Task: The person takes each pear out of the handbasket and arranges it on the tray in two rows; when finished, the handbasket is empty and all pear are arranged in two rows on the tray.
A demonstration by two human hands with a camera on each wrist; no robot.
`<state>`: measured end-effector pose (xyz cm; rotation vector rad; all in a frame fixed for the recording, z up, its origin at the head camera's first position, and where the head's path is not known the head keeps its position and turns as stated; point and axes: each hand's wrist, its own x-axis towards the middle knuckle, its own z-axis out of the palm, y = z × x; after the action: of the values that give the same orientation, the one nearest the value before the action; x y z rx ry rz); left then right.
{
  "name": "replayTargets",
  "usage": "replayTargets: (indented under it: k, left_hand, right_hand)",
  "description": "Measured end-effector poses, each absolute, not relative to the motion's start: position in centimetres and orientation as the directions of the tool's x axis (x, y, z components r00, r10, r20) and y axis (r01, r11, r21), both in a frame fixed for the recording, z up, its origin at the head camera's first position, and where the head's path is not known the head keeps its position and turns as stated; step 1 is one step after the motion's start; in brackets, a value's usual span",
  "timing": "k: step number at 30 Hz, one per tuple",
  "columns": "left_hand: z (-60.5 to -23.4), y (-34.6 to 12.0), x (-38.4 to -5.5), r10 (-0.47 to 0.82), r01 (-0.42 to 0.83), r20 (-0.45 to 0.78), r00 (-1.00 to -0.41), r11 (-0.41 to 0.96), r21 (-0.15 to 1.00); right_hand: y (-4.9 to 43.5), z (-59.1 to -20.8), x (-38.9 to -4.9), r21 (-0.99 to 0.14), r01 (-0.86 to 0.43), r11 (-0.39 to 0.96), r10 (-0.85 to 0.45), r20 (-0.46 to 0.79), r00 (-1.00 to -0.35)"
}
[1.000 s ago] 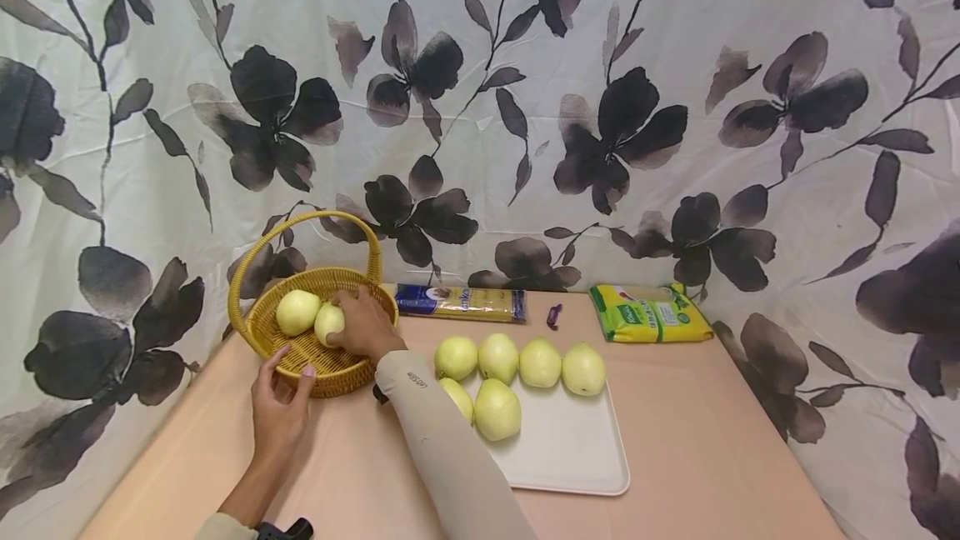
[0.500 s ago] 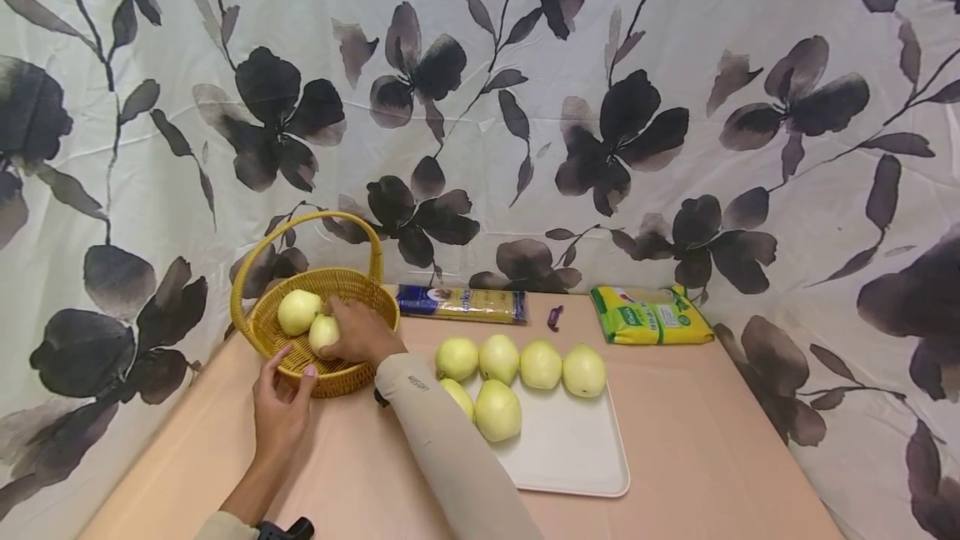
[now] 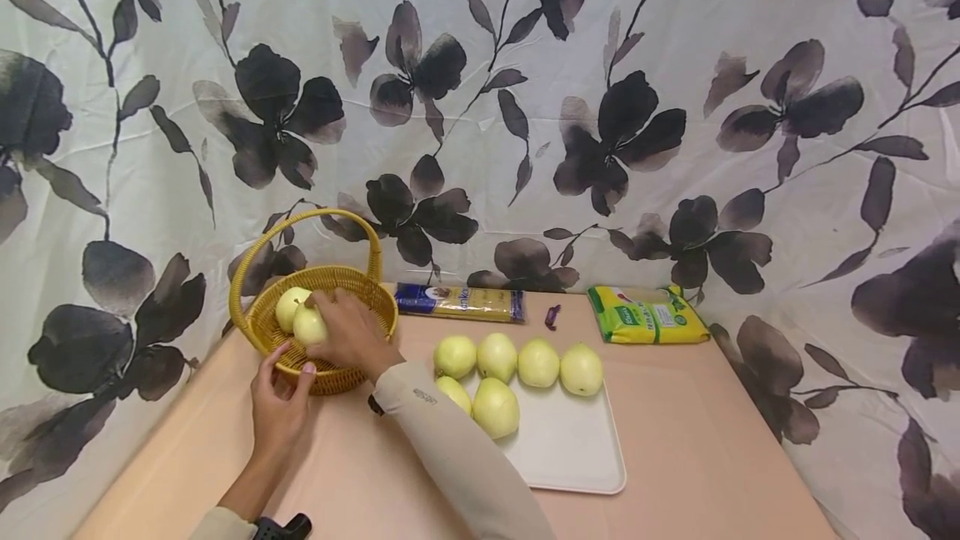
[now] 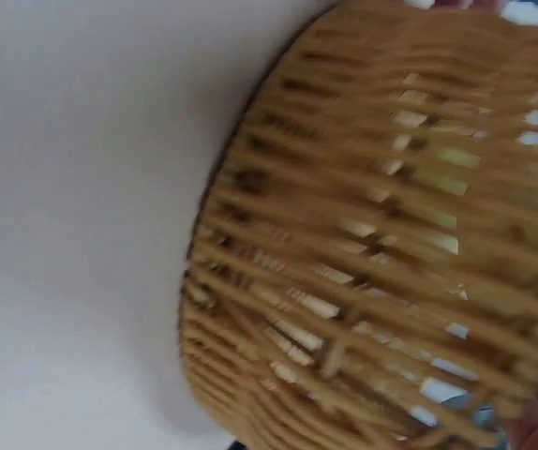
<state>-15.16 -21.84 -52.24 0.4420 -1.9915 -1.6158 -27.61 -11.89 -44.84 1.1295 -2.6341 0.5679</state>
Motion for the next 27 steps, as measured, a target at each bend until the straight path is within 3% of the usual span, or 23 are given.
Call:
replayTargets:
  k: [10, 27]
  left_hand:
    - [-51.9, -21.7, -15.1, -0.567, 0.061, 0.207, -0.797, 0.266, 0.962]
    - [-52.0, -21.8, -15.0, -0.559, 0.060, 0.203, -0.804, 0.263, 0.963]
  right_hand:
    - [-10.4, -43.5, -24.7, -0.415, -0.707, 0.573, -0.518, 0.485, -0.705]
    - [-5.3, -41.0, -19.1, -0.557, -0.745, 0.367, -0.423, 0.613, -0.667]
